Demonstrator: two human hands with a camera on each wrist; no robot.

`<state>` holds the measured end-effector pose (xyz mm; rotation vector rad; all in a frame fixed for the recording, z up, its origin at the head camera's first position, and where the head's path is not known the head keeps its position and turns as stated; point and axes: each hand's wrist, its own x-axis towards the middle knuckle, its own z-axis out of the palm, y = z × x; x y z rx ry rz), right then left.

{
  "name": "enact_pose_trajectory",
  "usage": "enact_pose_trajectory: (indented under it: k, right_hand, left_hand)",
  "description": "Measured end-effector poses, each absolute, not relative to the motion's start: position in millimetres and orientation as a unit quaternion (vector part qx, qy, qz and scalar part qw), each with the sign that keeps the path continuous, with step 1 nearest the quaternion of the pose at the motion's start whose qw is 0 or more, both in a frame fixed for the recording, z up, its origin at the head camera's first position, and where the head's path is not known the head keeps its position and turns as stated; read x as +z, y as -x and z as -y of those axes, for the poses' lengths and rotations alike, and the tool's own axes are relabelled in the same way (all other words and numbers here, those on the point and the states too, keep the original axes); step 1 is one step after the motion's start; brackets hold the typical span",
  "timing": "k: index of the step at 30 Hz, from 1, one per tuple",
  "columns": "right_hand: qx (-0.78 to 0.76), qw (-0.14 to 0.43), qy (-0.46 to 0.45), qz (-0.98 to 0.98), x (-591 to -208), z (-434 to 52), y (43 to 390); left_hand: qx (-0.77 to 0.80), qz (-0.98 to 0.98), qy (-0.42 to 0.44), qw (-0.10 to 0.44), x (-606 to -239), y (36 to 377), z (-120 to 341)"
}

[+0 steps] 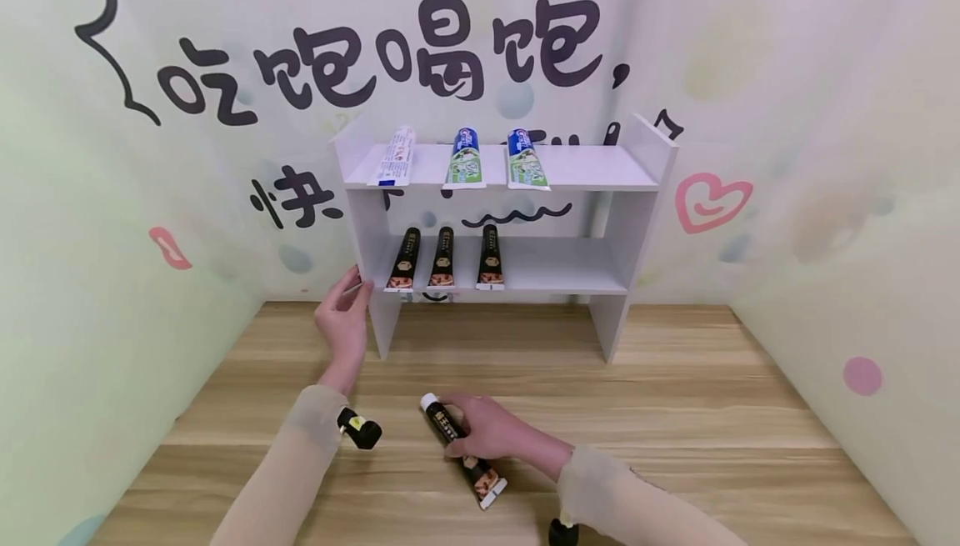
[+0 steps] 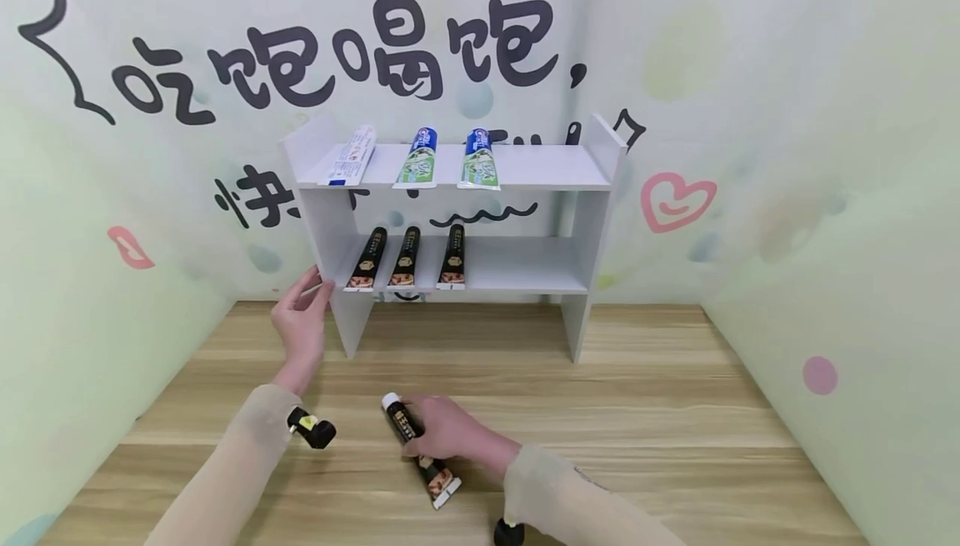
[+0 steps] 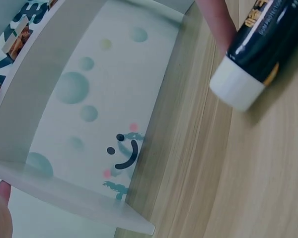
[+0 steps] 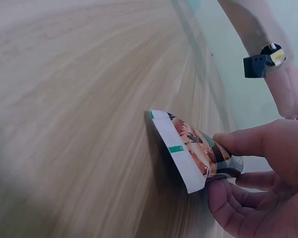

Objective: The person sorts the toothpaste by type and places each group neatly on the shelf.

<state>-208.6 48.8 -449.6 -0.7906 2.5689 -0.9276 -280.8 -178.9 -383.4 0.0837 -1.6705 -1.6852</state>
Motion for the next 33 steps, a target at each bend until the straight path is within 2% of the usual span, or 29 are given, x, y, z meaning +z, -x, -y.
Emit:
enact_pose_trajectory:
  k: [9,33]
  right_hand:
    - [-0.380,0.163,0.264,-0.871,-453.7,-66.4,213.4]
    - [-0.444,0.106,0.273,-0.847,-449.9,-95.3,213.4]
  left_hand:
    - [-0.644,0.655,-0.034,0.393,-385.2,280.7,179.1]
    - [-0.636,0.675,-0.036,0.372,-383.4,283.0,182.4]
